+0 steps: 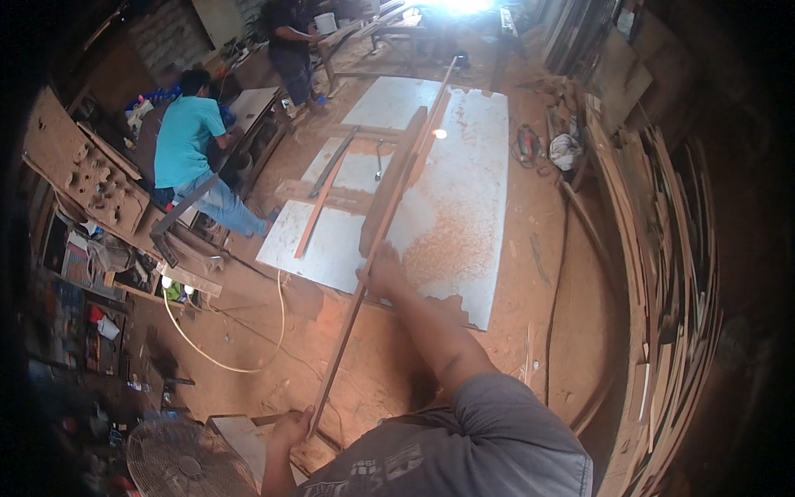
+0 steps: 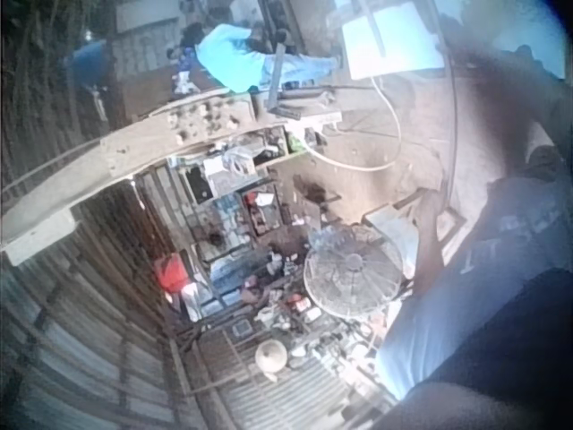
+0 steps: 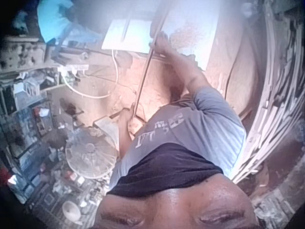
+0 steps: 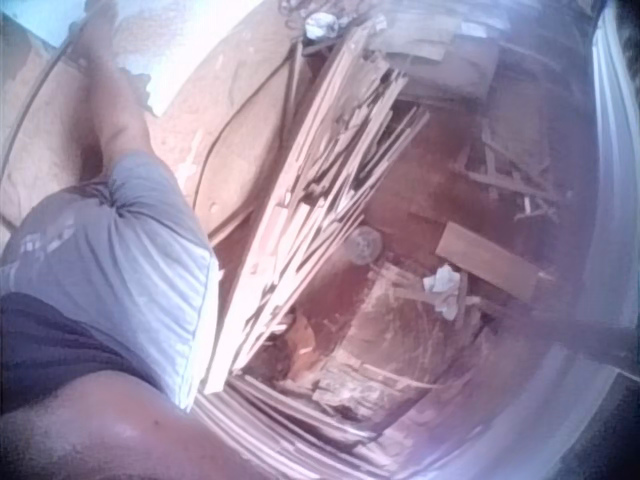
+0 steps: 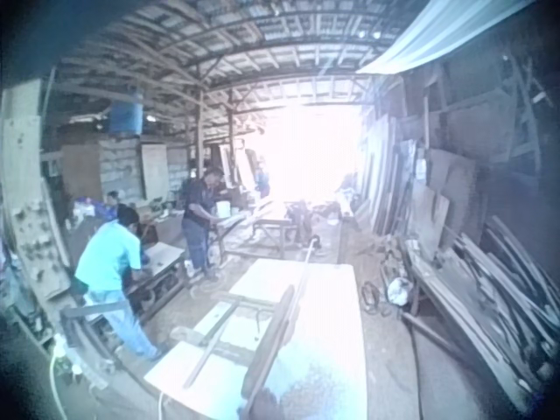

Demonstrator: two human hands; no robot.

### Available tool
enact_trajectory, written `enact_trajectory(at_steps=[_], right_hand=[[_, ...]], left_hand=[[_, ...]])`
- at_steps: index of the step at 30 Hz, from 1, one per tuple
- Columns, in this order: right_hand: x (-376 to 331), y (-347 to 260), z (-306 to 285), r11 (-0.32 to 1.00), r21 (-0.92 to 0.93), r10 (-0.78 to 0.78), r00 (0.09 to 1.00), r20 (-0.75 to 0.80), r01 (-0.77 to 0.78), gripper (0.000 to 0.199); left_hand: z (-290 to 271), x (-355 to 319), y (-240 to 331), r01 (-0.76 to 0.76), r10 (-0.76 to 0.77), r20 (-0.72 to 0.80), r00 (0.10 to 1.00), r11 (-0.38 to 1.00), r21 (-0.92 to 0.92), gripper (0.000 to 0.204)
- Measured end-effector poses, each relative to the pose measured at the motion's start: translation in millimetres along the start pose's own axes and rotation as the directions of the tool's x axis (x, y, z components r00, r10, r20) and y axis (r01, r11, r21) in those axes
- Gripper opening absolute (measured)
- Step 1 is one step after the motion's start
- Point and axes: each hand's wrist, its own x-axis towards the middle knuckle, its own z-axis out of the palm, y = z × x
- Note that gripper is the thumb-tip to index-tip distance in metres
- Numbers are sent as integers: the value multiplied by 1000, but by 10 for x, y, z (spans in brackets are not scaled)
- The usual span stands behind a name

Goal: The person uses a wrench to tighten a bolt on a wooden frame clamped to a workbench. They then use a metal ruler to measure the frame and later pick up a long wooden strip to inspect it.

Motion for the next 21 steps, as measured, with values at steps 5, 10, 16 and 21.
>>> enact_trajectory(at_steps=[5, 10, 16, 21], right_hand=[[88, 265, -66, 1000, -4, 7, 998, -68, -8, 105], [169, 233, -32, 999, 34, -3, 990, -139, 8, 97], [166, 93, -306, 991, 130, -10, 999, -44, 16, 98], [-414, -184, 163, 988, 142, 88, 973, -215, -58, 92]], left_hand=[[-93, -278, 219, 89, -89, 7, 996, 991, -102, 100], [136, -311, -59, 93, -39, 107, 994, 817, -569, 76], [240, -306, 80, 37, -44, 5, 999, 778, -627, 66], [96, -381, 388, 22, -81, -77, 994, 820, -571, 65]])
